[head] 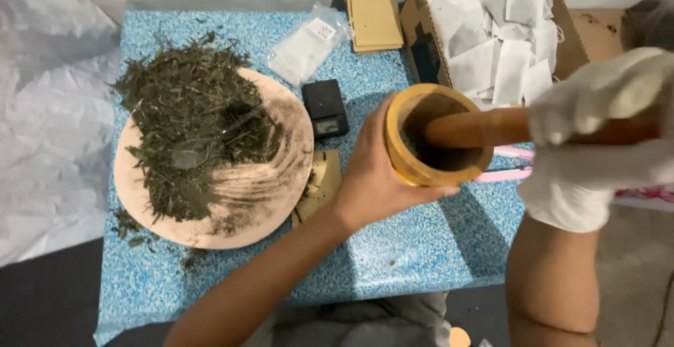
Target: Weighing and bagging dried tea leaves into individual filter bags using a scoop and a digital scale.
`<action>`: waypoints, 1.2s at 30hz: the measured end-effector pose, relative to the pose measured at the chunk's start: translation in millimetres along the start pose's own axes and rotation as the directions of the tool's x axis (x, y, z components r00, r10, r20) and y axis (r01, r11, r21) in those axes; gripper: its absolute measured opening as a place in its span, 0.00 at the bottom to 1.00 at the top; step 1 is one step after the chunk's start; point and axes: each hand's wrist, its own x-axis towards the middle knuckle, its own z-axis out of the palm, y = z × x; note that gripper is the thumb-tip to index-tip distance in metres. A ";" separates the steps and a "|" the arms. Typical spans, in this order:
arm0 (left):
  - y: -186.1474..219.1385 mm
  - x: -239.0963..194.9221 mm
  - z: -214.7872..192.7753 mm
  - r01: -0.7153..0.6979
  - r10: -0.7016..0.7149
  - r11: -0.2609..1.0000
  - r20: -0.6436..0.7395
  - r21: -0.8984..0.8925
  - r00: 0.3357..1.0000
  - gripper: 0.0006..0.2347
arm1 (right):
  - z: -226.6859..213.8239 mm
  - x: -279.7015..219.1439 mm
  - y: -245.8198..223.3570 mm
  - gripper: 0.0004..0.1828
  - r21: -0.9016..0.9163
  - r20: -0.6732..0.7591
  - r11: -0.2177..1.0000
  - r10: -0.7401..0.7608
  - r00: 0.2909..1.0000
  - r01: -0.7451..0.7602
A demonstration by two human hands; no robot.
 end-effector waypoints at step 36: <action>26.1 -28.4 -215.4 -0.436 0.462 0.276 0.279 0.857 0.842 0.51 | 27.9 -166.3 12.4 0.21 -0.443 -0.066 0.896 -0.073 0.995 0.036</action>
